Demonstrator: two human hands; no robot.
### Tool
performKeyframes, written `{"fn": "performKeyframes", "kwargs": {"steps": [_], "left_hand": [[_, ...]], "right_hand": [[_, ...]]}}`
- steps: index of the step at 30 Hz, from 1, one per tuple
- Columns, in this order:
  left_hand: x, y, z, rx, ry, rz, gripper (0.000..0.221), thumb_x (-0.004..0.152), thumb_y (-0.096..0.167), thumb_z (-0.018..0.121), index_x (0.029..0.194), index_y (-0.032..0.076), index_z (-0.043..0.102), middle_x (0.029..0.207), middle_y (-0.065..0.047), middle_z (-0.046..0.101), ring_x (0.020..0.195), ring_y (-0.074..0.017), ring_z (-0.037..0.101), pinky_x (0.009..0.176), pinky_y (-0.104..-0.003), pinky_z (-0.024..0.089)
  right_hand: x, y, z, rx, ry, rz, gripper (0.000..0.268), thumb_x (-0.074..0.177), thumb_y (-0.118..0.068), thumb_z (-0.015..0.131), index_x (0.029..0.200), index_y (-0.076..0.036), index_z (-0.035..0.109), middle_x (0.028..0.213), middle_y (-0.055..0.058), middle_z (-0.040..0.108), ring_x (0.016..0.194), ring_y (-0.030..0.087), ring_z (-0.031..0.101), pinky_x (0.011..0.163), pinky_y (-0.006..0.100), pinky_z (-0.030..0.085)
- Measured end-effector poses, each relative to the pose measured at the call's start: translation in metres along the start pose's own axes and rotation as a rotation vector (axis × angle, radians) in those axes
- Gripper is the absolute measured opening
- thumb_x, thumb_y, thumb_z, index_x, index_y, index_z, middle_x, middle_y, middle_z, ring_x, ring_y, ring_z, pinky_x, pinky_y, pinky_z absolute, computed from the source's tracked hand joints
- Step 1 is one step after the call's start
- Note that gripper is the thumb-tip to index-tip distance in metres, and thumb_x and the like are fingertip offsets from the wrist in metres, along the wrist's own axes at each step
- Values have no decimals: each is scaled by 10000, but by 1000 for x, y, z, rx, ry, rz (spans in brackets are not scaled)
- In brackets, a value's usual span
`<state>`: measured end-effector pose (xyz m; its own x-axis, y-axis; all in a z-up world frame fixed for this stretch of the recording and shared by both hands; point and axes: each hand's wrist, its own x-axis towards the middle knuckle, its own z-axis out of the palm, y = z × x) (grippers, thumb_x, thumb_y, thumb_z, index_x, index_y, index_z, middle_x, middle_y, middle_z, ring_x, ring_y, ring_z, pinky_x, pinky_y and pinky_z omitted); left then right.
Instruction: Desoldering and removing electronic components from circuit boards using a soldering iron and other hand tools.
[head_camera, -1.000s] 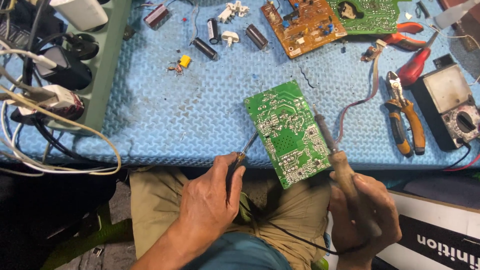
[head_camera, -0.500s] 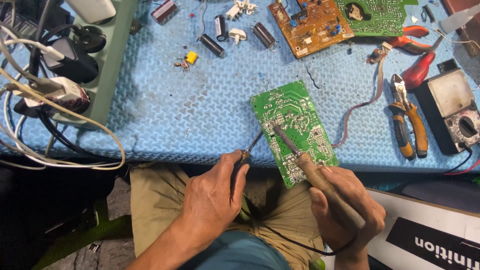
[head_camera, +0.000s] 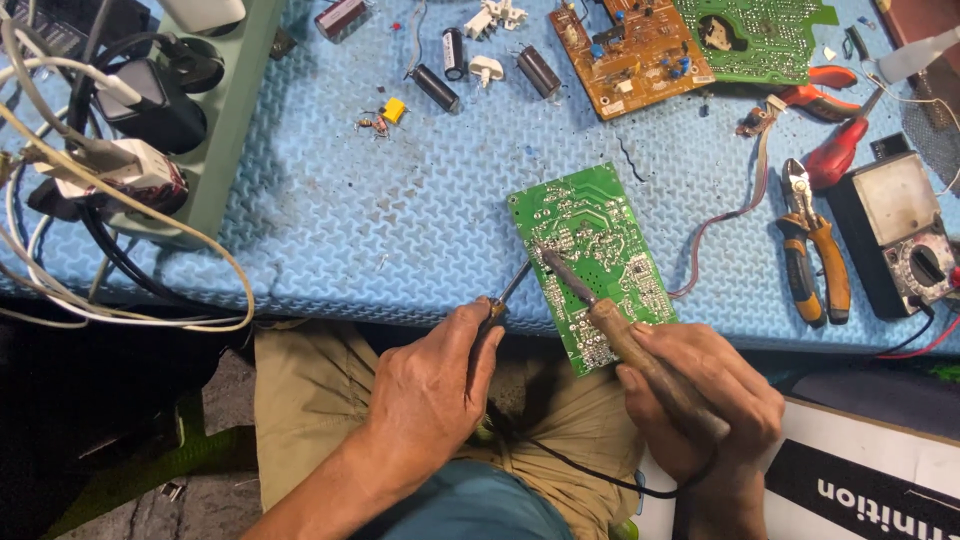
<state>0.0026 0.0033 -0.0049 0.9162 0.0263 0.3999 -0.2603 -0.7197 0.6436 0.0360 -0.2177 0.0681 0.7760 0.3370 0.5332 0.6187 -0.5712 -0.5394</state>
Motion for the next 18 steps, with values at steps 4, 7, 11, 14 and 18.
{"fn": "performKeyframes", "kwargs": {"steps": [4, 7, 11, 14, 18], "left_hand": [[0, 1, -1, 3, 0, 30, 228, 1046, 165, 607, 1238, 44, 593, 980, -24, 730, 661, -190, 695, 458, -341, 501], [1, 1, -1, -19, 5, 20, 226, 1044, 157, 609, 1236, 39, 594, 982, -36, 736, 661, -200, 699, 459, -348, 515], [1, 0, -1, -22, -3, 10, 239, 1042, 161, 608, 1247, 38, 595, 958, -26, 725, 652, -206, 685, 461, -355, 509], [0, 0, 0, -22, -5, -1, 251, 1039, 174, 603, 1254, 44, 594, 1006, -43, 749, 697, -241, 713, 466, -383, 519], [0, 0, -1, -23, 17, 20, 255, 1039, 159, 610, 1259, 30, 598, 1015, -51, 752, 700, -222, 712, 477, -358, 522]], "right_hand": [[11, -3, -4, 19, -51, -47, 190, 857, -30, 709, 1008, 79, 672, 949, 193, 733, 855, 353, 767, 824, 418, 626], [12, -1, -8, 3, -97, -47, 186, 855, -53, 714, 1007, 49, 685, 910, 172, 718, 869, 356, 753, 856, 428, 618], [13, 1, -11, -13, -129, -66, 174, 854, -64, 724, 998, 25, 687, 931, 203, 710, 892, 372, 755, 885, 442, 628], [13, 0, -11, -4, -121, -64, 170, 849, -79, 711, 972, 36, 686, 931, 211, 713, 871, 350, 753, 872, 438, 626], [14, -2, -10, -3, -125, -40, 171, 848, -45, 719, 994, 36, 682, 948, 226, 717, 905, 372, 762, 876, 439, 626]]}}
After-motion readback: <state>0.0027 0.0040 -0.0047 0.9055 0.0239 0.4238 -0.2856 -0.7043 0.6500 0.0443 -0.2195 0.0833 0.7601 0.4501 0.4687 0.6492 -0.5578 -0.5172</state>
